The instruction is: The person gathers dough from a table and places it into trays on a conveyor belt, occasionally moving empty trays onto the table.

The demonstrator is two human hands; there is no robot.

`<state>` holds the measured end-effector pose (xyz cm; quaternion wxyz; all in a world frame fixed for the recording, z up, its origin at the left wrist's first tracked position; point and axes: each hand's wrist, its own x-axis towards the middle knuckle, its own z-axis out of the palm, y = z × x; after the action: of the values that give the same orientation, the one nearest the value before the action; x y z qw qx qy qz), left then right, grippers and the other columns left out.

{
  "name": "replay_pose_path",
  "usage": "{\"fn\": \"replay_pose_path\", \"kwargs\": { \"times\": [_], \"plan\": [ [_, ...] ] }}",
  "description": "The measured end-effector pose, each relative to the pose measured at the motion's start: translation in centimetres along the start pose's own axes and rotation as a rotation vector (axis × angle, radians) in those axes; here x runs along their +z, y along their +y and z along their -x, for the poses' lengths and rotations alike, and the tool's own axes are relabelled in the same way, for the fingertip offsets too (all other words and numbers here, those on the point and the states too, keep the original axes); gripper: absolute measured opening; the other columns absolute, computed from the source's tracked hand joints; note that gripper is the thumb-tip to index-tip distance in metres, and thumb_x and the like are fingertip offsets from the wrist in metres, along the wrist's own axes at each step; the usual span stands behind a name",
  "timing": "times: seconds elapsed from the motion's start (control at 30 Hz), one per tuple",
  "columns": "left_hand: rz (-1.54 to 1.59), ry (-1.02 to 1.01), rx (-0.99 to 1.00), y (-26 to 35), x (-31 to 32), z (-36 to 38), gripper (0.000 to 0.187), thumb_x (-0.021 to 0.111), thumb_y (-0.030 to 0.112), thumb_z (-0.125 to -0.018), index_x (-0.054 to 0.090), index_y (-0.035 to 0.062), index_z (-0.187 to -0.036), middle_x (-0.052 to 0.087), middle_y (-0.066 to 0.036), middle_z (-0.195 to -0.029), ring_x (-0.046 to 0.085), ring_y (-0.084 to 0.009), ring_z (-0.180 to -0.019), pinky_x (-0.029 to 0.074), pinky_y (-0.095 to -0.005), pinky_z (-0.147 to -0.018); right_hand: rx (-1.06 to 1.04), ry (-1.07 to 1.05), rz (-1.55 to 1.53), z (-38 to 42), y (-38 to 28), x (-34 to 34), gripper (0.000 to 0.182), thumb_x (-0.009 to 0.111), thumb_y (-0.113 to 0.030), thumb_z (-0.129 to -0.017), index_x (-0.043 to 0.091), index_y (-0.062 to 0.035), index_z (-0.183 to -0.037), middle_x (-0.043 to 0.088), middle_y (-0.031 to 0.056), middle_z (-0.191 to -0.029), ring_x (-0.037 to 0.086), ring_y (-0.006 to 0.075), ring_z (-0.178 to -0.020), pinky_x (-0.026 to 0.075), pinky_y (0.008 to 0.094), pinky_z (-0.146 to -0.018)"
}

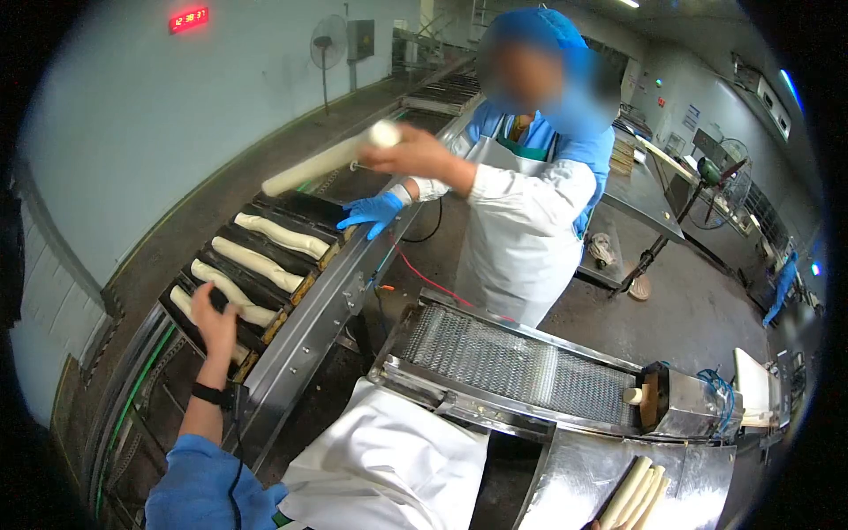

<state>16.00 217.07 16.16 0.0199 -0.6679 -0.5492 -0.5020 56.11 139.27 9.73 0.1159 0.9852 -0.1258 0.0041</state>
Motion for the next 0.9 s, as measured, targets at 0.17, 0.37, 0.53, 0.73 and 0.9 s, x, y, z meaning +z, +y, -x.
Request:
{"fn": "replay_pose_path", "kwargs": {
  "times": [0.17,0.37,0.53,0.73,0.9],
  "plan": [
    [0.362,-0.555,0.307,7.5,5.6,3.7,0.043,0.069,0.001,-0.073,0.06,0.0064,-0.115,0.057,-0.016,-0.121,0.05,-0.0351,-0.119,0.038,-0.0437,-0.104,-0.052,0.058,-0.095,1.8,-2.0,-2.8,0.103,0.048,-0.083,-0.079,0.04,-0.0062,-0.146,0.064,0.0321,-0.108,0.065,0.0448,-0.096,0.053,0.0521,-0.083],
    [0.032,-0.916,0.56,8.4,10.9,5.8,0.057,0.072,0.008,-0.075,0.057,0.0073,-0.13,0.041,-0.024,-0.145,0.033,-0.0401,-0.14,0.032,-0.0464,-0.114,-0.067,0.011,-0.107,4.8,-3.5,-6.5,0.094,0.064,-0.066,-0.079,0.041,-0.0024,-0.145,0.065,0.0309,-0.109,0.063,0.046,-0.102,0.051,0.0516,-0.087],
    [0.019,-0.964,0.577,7.1,13.2,5.6,0.056,0.069,0.005,-0.075,0.057,0.0009,-0.13,0.035,-0.023,-0.151,0.028,-0.0389,-0.143,0.03,-0.0444,-0.116,-0.091,0.064,-0.078,4.5,-2.5,-2.8,0.098,0.067,-0.06,-0.078,0.033,-0.0018,-0.149,0.063,0.0312,-0.111,0.064,0.043,-0.098,0.052,0.0497,-0.085],
    [0.074,-0.954,0.638,6.9,14.0,5.3,0.047,0.068,0.008,-0.076,0.062,0.0015,-0.123,0.035,-0.022,-0.151,0.027,-0.0378,-0.144,0.029,-0.0447,-0.117,-0.013,0.102,-0.125,4.5,-9.2,-1.0,0.079,0.061,-0.007,-0.072,0.037,-0.0017,-0.147,0.023,0.0293,-0.156,0.019,0.0448,-0.146,0.014,0.0553,-0.12],
    [0.105,-0.962,0.571,6.8,14.5,5.3,0.048,0.069,0.015,-0.078,0.062,0.0024,-0.123,0.038,-0.02,-0.15,0.03,-0.0348,-0.143,0.03,-0.0452,-0.116,-0.285,0.148,-0.302,2.2,-13.5,3.3,0.064,0.047,-0.006,-0.079,0.043,0.0014,-0.143,0.031,0.0279,-0.153,0.021,0.0426,-0.146,0.013,0.0521,-0.12]
  ]
}}
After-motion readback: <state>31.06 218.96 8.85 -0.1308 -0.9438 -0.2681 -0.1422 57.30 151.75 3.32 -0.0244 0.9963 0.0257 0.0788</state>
